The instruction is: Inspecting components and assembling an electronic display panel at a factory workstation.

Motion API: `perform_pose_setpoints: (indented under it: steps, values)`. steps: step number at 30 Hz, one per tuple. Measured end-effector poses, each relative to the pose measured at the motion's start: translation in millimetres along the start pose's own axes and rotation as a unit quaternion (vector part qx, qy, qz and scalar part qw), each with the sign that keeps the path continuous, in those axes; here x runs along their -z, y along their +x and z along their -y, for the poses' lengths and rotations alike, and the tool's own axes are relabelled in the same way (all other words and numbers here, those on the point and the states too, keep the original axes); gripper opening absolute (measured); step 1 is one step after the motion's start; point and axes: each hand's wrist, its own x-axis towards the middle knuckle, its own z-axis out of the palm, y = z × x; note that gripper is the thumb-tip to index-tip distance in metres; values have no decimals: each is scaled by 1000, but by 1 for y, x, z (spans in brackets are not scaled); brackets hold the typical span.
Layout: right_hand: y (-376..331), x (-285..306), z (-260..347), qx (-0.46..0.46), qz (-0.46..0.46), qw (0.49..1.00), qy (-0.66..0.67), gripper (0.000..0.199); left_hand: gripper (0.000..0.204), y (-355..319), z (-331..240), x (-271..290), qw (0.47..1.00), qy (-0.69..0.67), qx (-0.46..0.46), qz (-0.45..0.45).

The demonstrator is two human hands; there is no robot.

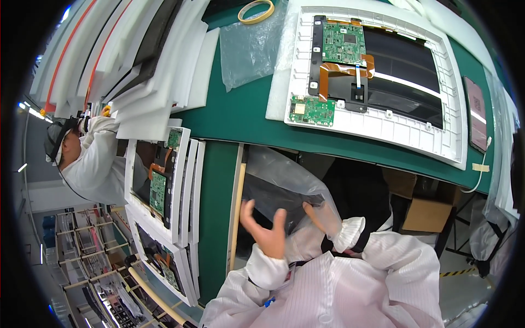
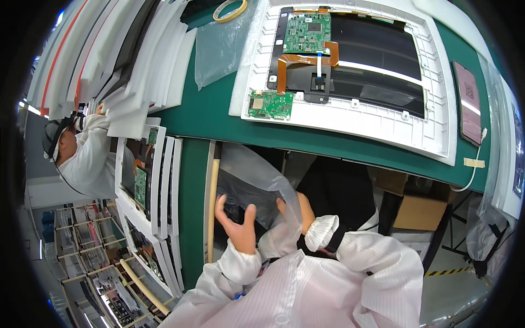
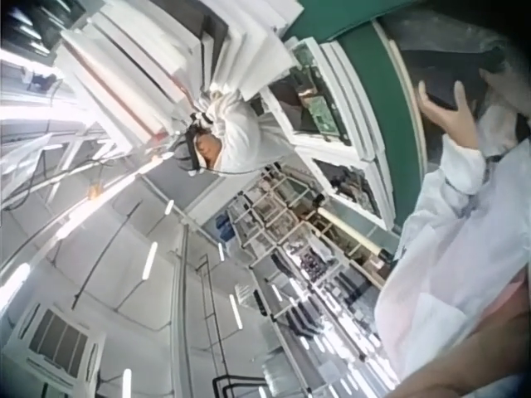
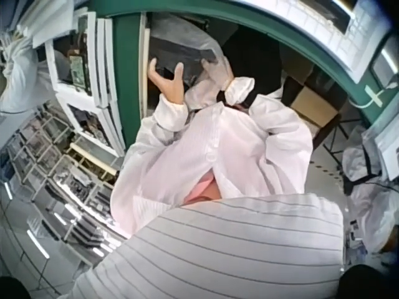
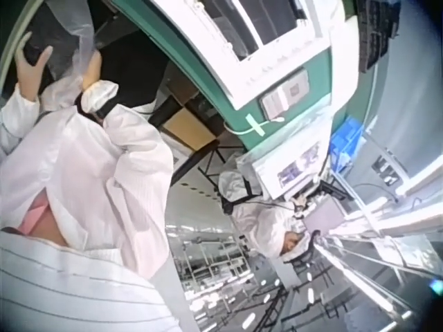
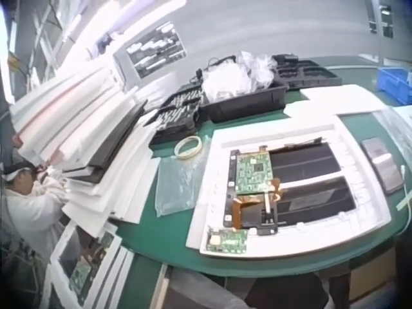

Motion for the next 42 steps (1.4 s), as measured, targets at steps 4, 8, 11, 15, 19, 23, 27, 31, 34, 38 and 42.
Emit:
perform_pose_setpoints:
  steps: [4,8,11,15,19,23,27,31,34,38,42]
  values:
    - [-14,-7,33,-12,23,999,25,44,66,-9,105,-3,899,-71,413,-127]
    - [-25,-11,63,-67,-44,997,-21,40,42,-14,140,10,773,-450,444,60]
    - [-27,8,52,-107,60,992,-12,35,40,-21,159,19,778,-368,505,66]
    - [-52,69,49,-174,263,949,-22,21,48,-45,203,34,758,-141,622,137]
    - [-70,129,58,52,-106,991,-60,19,36,-62,179,23,812,-82,541,203]
    - [-97,124,79,9,-128,979,160,54,26,-33,96,11,789,-241,520,223]
    - [-121,112,76,-15,-14,958,285,64,22,-16,69,-10,785,-269,505,236]
    - [-116,114,73,-79,-172,969,156,34,24,-2,34,-35,749,-313,529,249]
    - [-130,125,76,-19,-304,942,138,28,24,2,9,-55,725,-373,531,231]
    - [-144,145,70,-14,-358,865,352,28,26,3,-22,-72,721,-389,494,292]
    - [-162,172,43,117,-247,898,345,21,27,2,-58,-76,699,-379,503,340]
